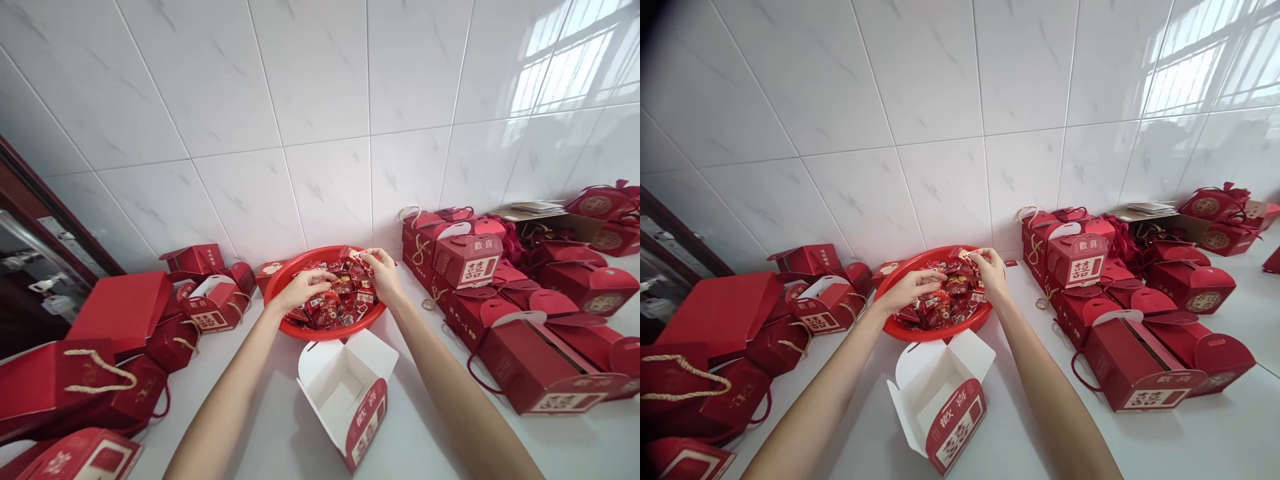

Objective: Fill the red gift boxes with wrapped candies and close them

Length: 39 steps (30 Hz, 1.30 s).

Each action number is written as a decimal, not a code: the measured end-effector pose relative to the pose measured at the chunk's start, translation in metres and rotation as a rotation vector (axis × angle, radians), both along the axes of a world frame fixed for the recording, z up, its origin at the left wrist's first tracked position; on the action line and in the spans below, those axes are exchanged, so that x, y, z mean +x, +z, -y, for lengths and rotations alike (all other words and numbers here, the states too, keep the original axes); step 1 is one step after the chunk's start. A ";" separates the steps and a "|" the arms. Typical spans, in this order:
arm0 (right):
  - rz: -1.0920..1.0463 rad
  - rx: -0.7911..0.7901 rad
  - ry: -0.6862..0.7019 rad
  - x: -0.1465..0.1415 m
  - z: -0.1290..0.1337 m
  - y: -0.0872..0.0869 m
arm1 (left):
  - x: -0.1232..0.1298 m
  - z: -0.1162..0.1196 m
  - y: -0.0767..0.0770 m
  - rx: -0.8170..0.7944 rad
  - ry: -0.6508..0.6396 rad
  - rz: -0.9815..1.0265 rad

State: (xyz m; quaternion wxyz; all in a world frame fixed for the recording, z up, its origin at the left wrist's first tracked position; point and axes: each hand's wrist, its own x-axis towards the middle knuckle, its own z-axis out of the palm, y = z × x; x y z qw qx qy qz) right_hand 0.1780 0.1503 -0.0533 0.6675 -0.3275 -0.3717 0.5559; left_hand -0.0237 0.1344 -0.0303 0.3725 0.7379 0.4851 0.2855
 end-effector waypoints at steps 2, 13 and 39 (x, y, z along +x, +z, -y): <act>0.033 0.050 0.008 0.001 0.003 0.005 | -0.005 0.021 0.000 0.079 0.070 0.078; 0.289 0.364 0.293 0.036 0.076 0.065 | -0.014 0.129 0.029 0.281 0.128 0.195; 0.767 0.517 0.174 0.056 0.118 0.088 | -0.004 0.152 0.034 0.310 -0.098 0.131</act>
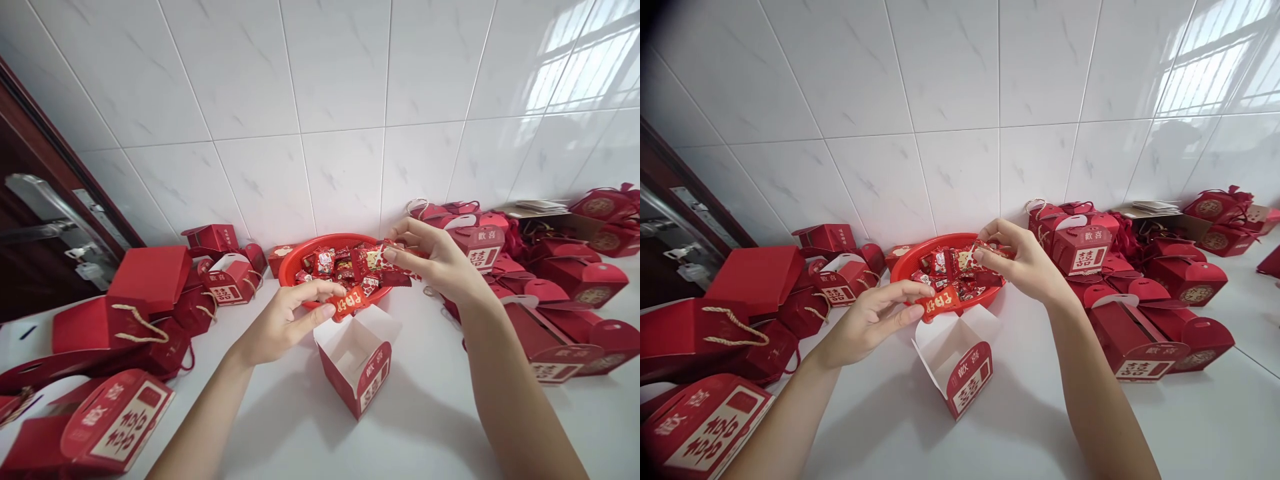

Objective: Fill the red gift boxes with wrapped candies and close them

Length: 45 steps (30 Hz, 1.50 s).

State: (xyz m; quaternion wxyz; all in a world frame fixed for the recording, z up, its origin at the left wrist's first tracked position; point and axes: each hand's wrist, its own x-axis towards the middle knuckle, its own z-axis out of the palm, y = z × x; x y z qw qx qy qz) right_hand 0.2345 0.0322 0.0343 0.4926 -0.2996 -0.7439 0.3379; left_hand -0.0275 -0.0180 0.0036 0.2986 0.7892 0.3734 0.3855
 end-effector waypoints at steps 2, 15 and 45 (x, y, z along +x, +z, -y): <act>0.019 0.015 0.007 -0.001 -0.001 0.000 | -0.001 -0.001 -0.001 -0.002 -0.001 -0.002; 0.076 0.035 0.031 -0.004 -0.002 -0.002 | 0.001 -0.005 -0.005 -0.142 -0.017 -0.074; 0.139 -0.042 0.162 -0.017 -0.005 -0.010 | -0.007 -0.015 -0.011 -0.180 0.165 -0.419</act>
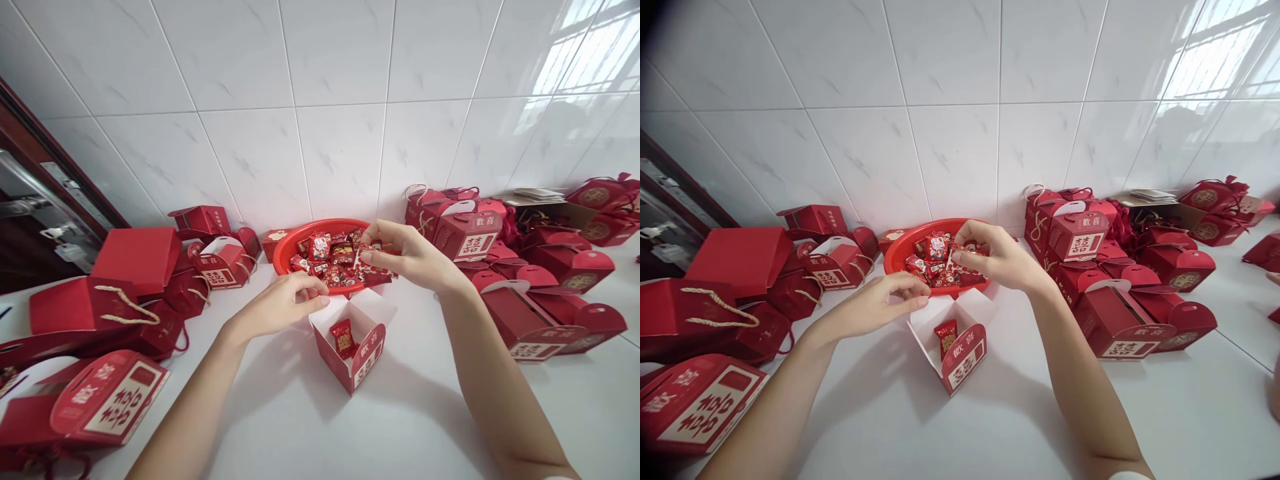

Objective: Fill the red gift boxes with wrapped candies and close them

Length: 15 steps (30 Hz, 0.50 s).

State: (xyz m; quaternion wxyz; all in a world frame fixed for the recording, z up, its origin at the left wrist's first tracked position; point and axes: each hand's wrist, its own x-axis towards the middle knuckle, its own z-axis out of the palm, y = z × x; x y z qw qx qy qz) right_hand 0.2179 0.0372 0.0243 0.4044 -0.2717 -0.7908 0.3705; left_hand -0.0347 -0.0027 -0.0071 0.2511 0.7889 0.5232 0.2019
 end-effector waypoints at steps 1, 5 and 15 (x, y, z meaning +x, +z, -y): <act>0.023 -0.003 0.034 -0.002 0.000 -0.001 | -0.001 0.001 0.000 -0.014 0.000 -0.041; 0.227 -0.022 0.222 -0.010 0.000 -0.008 | -0.009 0.005 0.002 -0.115 -0.029 -0.144; 0.301 0.021 0.235 -0.018 0.008 -0.006 | -0.015 0.006 0.005 -0.299 -0.097 -0.172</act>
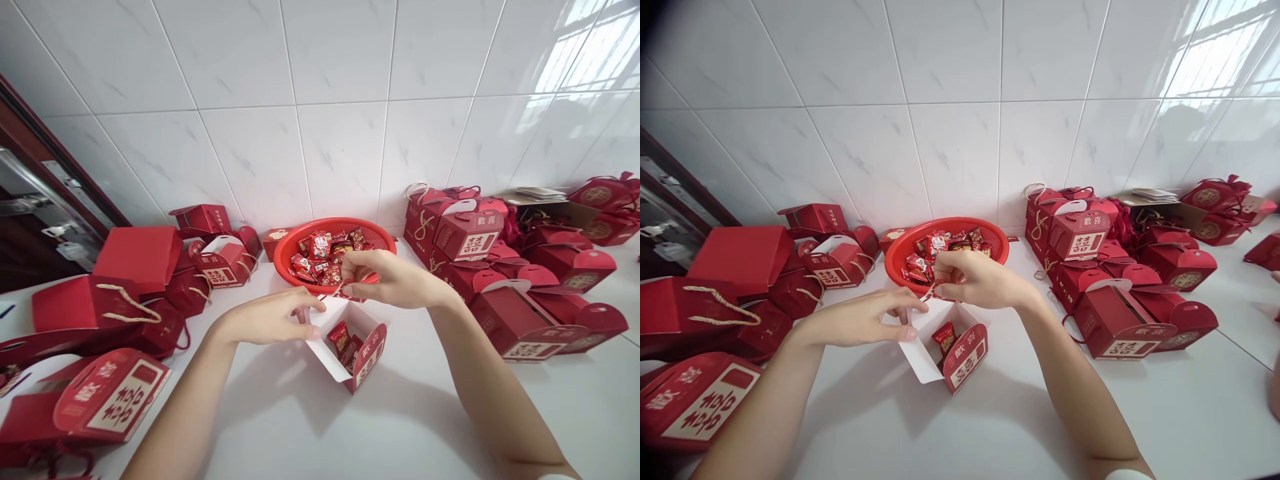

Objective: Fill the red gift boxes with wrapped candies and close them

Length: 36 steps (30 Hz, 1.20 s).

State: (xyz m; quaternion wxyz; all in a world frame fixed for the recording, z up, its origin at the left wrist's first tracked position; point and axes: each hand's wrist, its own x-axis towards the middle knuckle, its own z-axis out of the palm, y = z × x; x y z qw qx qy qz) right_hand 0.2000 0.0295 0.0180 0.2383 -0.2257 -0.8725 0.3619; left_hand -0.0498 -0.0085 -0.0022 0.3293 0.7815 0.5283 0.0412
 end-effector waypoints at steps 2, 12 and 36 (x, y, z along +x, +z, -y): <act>-0.012 -0.026 0.017 -0.001 0.000 0.000 | 0.001 0.000 0.000 -0.001 -0.007 0.000; 0.227 0.130 -0.103 -0.005 -0.001 -0.005 | 0.004 0.001 0.002 -0.008 0.002 -0.028; 0.741 0.161 -0.039 0.009 0.025 0.013 | 0.025 0.008 0.002 0.104 -0.094 -0.133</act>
